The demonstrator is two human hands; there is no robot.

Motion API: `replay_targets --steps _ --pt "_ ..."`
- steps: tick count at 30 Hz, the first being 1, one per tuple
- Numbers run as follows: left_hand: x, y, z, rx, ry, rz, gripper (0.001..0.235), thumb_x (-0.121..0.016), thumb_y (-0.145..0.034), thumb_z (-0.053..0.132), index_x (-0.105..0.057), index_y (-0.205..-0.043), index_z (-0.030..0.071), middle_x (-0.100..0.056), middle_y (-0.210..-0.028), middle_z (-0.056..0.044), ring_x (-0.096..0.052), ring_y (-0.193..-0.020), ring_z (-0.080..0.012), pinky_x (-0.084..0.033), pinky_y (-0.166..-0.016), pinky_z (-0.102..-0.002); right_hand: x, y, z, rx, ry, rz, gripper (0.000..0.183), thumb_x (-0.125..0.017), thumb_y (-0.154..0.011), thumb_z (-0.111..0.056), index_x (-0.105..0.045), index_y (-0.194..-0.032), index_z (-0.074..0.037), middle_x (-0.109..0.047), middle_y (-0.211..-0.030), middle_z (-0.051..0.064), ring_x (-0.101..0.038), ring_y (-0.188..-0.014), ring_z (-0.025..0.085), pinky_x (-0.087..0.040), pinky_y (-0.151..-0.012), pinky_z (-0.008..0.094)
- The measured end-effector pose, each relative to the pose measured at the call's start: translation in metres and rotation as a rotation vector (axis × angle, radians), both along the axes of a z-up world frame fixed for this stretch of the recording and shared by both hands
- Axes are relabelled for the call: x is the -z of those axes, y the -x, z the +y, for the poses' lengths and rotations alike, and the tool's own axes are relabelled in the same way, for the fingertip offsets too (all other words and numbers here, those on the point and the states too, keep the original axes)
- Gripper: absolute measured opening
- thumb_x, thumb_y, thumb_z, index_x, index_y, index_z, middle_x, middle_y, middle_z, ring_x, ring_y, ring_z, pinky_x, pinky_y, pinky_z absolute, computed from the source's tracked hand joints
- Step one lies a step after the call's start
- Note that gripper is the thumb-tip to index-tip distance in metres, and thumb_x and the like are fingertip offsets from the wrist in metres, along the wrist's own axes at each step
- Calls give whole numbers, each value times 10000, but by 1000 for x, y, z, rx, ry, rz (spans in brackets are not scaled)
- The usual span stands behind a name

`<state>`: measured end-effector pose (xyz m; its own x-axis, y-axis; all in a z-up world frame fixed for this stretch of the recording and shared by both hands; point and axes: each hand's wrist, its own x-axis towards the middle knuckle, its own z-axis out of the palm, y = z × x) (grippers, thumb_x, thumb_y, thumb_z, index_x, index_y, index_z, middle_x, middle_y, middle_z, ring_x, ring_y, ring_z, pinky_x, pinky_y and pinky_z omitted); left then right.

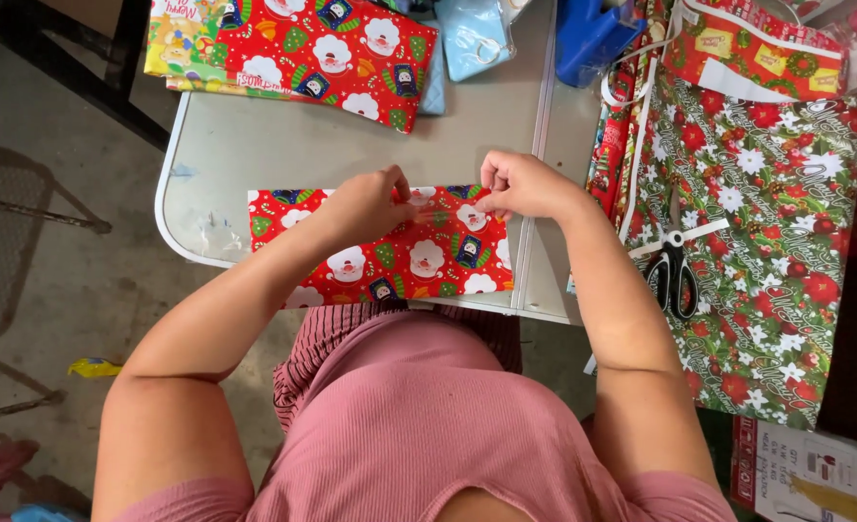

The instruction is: Wrapping a book with decorative paper using scissors and folding techniques.

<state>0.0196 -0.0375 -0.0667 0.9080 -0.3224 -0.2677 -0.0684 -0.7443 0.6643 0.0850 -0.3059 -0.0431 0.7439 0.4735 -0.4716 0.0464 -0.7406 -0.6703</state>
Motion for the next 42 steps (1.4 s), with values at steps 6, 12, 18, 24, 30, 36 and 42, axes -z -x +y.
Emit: replay_targets --steps 6,12,18,24,30,36,42 --pt "-10 2 1 -25 3 35 265 -744 -962 271 -702 -1124 65 -746 -1012 -185 -763 -919 -338 -618 -810 -405 1 -4 7 -9 56 19 269 -823 -820 -43 -596 -956 7 -692 -746 167 -704 -564 207 -581 -511 276" --pt "-17 2 3 -10 11 105 304 -734 -971 283 -670 -1164 56 -731 -1068 -206 -751 -980 -351 -611 -858 -425 3 -5 7 -4 84 13 271 -850 -808 -68 -612 -920 -6 -681 -729 147 -709 -564 194 -584 -487 264" --pt "-24 0 6 -6 17 144 312 -727 -973 261 -659 -1184 41 -724 -1086 -234 -742 -1010 -370 -599 -892 -447 0 -6 11 -7 98 29 320 -877 -785 -75 -605 -914 32 -670 -734 190 -699 -588 214 -608 -489 266" --pt "-32 4 5 0 5 139 349 -760 -939 314 -651 -1165 72 -725 -1059 -204 -733 -1021 -362 -588 -900 -445 4 -6 15 -36 160 -19 345 -900 -775 -109 -619 -924 23 -668 -731 188 -705 -592 223 -612 -462 266" --pt "-20 -1 4 -10 -21 134 322 -764 -942 304 -657 -1158 92 -728 -1024 -174 -748 -969 -328 -598 -861 -409 -4 -3 17 -72 380 -115 391 -925 -738 -241 -630 -884 -29 -662 -750 160 -656 -472 205 -569 -399 284" --pt "-20 0 5 -15 -19 121 324 -768 -945 297 -659 -1163 84 -723 -1034 -167 -751 -951 -315 -605 -850 -391 7 -10 7 -44 379 -102 378 -927 -719 -218 -620 -867 -55 -655 -739 152 -638 -452 215 -539 -406 293" --pt "-26 5 5 -13 -20 117 318 -761 -950 285 -661 -1168 76 -721 -1044 -168 -755 -956 -312 -611 -855 -392 6 -9 -11 -48 412 -103 388 -931 -677 -168 -647 -921 -65 -644 -802 107 -675 -476 241 -540 -551 326"
